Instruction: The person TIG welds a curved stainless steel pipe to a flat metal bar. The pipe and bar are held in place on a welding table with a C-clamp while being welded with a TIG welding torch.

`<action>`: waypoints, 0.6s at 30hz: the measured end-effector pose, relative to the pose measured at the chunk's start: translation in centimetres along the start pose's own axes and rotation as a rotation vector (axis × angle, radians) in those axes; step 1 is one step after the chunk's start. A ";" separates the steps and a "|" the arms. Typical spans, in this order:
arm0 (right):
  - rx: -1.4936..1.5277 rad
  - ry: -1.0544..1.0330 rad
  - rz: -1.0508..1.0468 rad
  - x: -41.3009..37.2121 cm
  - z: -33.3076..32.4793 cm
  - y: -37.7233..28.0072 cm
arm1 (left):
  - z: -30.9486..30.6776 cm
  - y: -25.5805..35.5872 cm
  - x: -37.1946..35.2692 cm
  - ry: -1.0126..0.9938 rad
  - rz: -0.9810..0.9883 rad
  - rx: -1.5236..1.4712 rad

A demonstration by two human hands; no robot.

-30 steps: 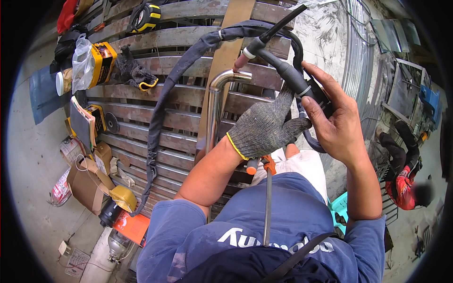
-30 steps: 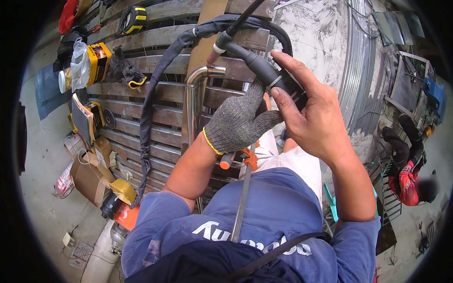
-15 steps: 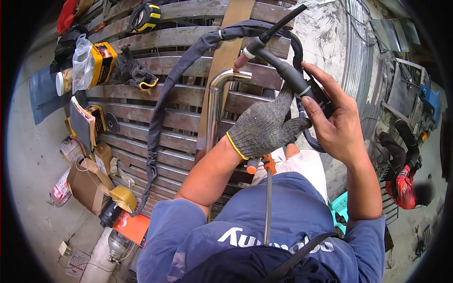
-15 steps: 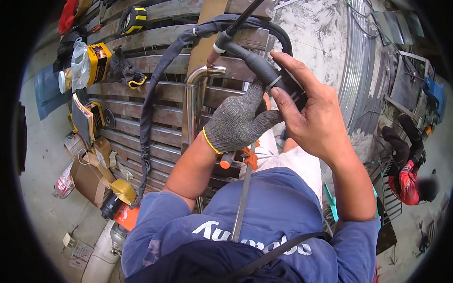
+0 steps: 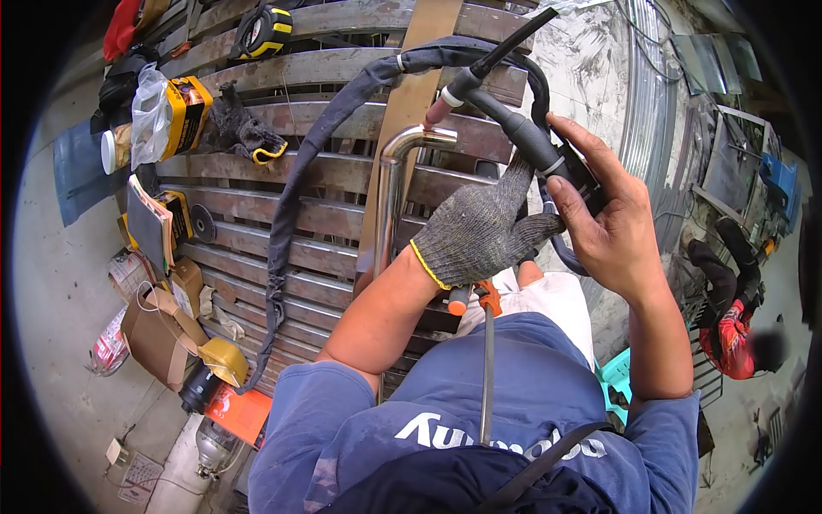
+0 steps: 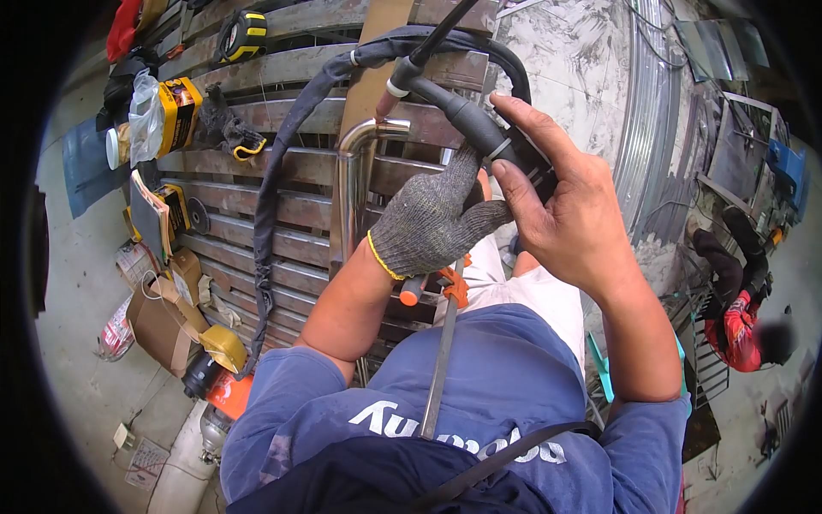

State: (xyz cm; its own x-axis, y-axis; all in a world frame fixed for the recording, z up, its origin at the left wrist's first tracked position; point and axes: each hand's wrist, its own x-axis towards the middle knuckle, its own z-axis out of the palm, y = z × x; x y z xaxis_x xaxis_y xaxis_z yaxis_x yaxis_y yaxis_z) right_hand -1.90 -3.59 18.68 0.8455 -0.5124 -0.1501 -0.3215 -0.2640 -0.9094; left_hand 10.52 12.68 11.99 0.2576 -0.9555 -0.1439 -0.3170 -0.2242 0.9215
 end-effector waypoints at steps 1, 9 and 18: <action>0.002 -0.001 0.004 0.0 0.0 -0.1 | 0.0 0.1 -0.1 0.005 -0.016 -0.016; 0.014 -0.111 0.185 0.0 -0.7 -1.7 | -0.9 1.2 0.0 -0.037 -0.042 -0.018; -0.056 -0.001 -0.018 -0.2 -0.1 -0.4 | -0.3 0.3 -0.2 -0.008 0.014 0.030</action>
State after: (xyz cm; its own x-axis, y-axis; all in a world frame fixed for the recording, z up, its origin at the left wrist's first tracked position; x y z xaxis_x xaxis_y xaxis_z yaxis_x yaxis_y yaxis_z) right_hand -1.94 -3.43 19.12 0.8518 -0.5062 -0.1349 -0.3297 -0.3180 -0.8889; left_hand 10.69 12.85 12.38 0.2460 -0.9599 -0.1341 -0.3478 -0.2165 0.9122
